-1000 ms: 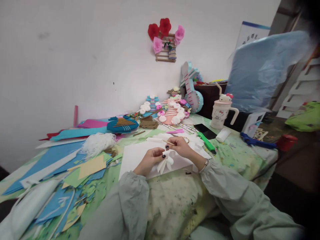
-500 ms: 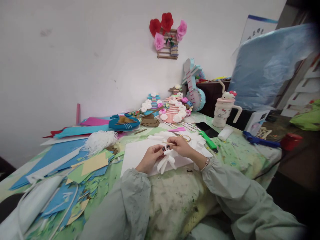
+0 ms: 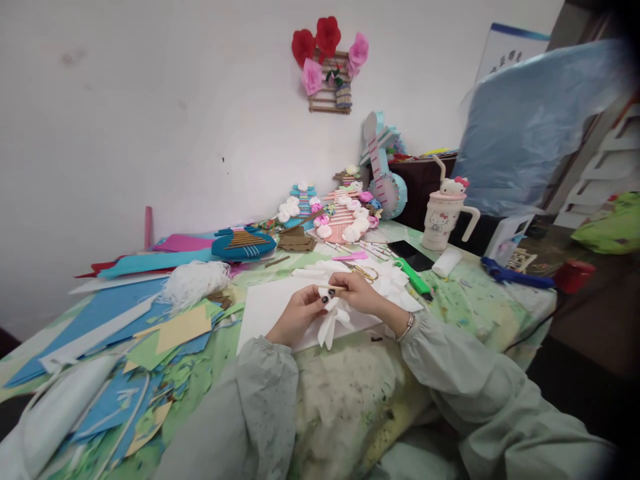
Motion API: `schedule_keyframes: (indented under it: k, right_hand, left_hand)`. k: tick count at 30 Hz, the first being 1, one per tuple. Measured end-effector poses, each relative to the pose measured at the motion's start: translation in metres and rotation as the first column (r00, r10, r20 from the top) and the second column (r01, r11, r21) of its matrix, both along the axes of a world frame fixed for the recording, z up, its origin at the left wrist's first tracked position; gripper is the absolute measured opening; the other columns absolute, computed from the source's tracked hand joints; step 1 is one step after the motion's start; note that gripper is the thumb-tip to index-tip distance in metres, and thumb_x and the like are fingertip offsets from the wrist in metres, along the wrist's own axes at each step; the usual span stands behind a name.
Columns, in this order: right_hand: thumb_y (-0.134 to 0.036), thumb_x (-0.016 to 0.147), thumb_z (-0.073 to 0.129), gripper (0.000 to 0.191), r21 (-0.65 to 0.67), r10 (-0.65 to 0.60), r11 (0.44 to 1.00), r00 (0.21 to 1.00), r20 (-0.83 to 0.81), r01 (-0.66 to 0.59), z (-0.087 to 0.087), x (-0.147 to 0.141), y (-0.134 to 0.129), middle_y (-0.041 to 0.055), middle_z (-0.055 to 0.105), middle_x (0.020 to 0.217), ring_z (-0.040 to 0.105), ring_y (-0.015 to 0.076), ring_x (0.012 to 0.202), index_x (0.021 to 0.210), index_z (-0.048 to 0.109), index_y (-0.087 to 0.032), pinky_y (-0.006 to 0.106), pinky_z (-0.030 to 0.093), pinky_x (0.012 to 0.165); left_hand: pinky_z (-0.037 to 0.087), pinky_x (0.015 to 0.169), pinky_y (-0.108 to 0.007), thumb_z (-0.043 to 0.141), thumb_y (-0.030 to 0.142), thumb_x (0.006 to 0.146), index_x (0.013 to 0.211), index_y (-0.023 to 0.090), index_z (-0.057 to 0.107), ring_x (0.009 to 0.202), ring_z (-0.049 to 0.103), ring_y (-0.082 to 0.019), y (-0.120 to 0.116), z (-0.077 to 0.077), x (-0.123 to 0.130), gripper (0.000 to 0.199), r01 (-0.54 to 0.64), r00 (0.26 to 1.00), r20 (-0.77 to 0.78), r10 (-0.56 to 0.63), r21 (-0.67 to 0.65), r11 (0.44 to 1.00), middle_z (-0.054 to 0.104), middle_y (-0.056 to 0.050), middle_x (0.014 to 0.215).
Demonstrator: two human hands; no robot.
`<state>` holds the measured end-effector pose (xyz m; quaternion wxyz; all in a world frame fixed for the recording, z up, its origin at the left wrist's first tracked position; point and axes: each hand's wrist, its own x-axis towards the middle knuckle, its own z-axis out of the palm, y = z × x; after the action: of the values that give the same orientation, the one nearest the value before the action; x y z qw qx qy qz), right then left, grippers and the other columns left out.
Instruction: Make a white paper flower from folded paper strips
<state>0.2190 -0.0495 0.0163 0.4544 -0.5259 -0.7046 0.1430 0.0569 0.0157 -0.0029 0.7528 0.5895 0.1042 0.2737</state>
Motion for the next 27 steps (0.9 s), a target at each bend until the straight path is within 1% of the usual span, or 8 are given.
schedule_keyframes:
  k: [4, 8, 11, 16, 21, 23, 27]
  right_hand:
    - [-0.015, 0.071, 0.055, 0.004, -0.025, 0.000, 1.000, 1.000, -0.032, -0.001, 0.002, 0.000, -0.001, -0.0043, 0.047, 0.058, 0.039, 0.0090, 0.057, 0.067, 0.055, -0.014, 0.020, 0.029, 0.055]
    - [-0.021, 0.073, 0.055, 0.007, -0.074, 0.065, 0.995, 0.994, -0.086, -0.071, 0.001, 0.001, 0.000, -0.0029, 0.050, 0.064, 0.042, 0.0092, 0.057, 0.074, 0.057, -0.014, 0.020, 0.031, 0.054]
    - [-0.022, 0.071, 0.057, 0.008, -0.101, 0.100, 0.989, 0.988, -0.120, -0.112, -0.002, 0.002, 0.002, -0.0034, 0.048, 0.064, 0.041, 0.0087, 0.056, 0.072, 0.054, -0.015, 0.020, 0.031, 0.052]
    - [-0.028, 0.071, 0.060, 0.017, -0.120, 0.107, 0.984, 0.979, -0.176, -0.129, -0.002, 0.004, 0.003, -0.0051, 0.042, 0.059, 0.036, 0.0072, 0.053, 0.067, 0.049, -0.016, 0.019, 0.027, 0.048]
    - [-0.034, 0.072, 0.061, 0.023, -0.147, 0.120, 0.977, 0.966, -0.229, -0.156, 0.000, 0.003, 0.003, -0.0062, 0.041, 0.055, 0.033, 0.0065, 0.048, 0.068, 0.048, -0.016, 0.019, 0.024, 0.045]
    - [-0.035, 0.072, 0.062, 0.024, -0.157, 0.136, 0.972, 0.960, -0.246, -0.178, 0.000, 0.002, 0.002, -0.0063, 0.042, 0.055, 0.034, 0.0063, 0.048, 0.070, 0.047, -0.016, 0.019, 0.024, 0.045]
    - [-0.034, 0.069, 0.063, 0.025, -0.165, 0.168, 0.962, 0.950, -0.265, -0.217, 0.003, -0.001, 0.000, -0.0046, 0.047, 0.062, 0.040, 0.0066, 0.051, 0.076, 0.048, -0.016, 0.019, 0.028, 0.047]
  left_hand:
    - [0.043, 0.068, -0.025, 0.077, 0.030, 0.063, 0.088, 0.013, 0.065, 0.070, 0.056, -0.012, -0.001, 0.002, -0.001, 0.033, -0.037, 0.999, -0.010, 0.037, -0.014, 0.999, 0.064, -0.004, 0.080]
    - [0.041, 0.065, -0.024, 0.077, 0.030, 0.064, 0.082, 0.012, 0.062, 0.067, 0.056, -0.012, 0.001, -0.001, 0.000, 0.029, -0.042, 0.999, -0.006, 0.042, 0.006, 0.999, 0.063, -0.004, 0.076]
    - [0.039, 0.062, -0.022, 0.078, 0.031, 0.062, 0.077, 0.013, 0.059, 0.063, 0.054, -0.010, 0.004, -0.003, -0.001, 0.030, -0.059, 0.998, -0.019, 0.059, 0.020, 0.998, 0.062, -0.001, 0.072]
    - [0.037, 0.058, -0.021, 0.076, 0.034, 0.063, 0.077, 0.012, 0.057, 0.060, 0.051, -0.009, 0.006, 0.002, -0.003, 0.033, -0.076, 0.993, -0.079, 0.086, 0.115, 0.990, 0.060, -0.002, 0.070]
    - [0.037, 0.057, -0.020, 0.073, 0.037, 0.066, 0.076, 0.013, 0.055, 0.060, 0.050, -0.008, 0.003, 0.009, -0.005, 0.032, -0.108, 0.987, -0.097, 0.132, 0.221, 0.969, 0.058, 0.000, 0.067]
    - [0.036, 0.057, -0.020, 0.074, 0.037, 0.065, 0.076, 0.013, 0.054, 0.059, 0.049, -0.008, 0.003, 0.010, -0.005, 0.033, -0.112, 0.985, -0.101, 0.138, 0.231, 0.966, 0.057, 0.001, 0.066]
    - [0.037, 0.056, -0.020, 0.075, 0.038, 0.063, 0.075, 0.013, 0.055, 0.059, 0.049, -0.009, 0.002, 0.011, -0.007, 0.035, -0.130, 0.981, -0.110, 0.160, 0.243, 0.961, 0.058, 0.000, 0.066]
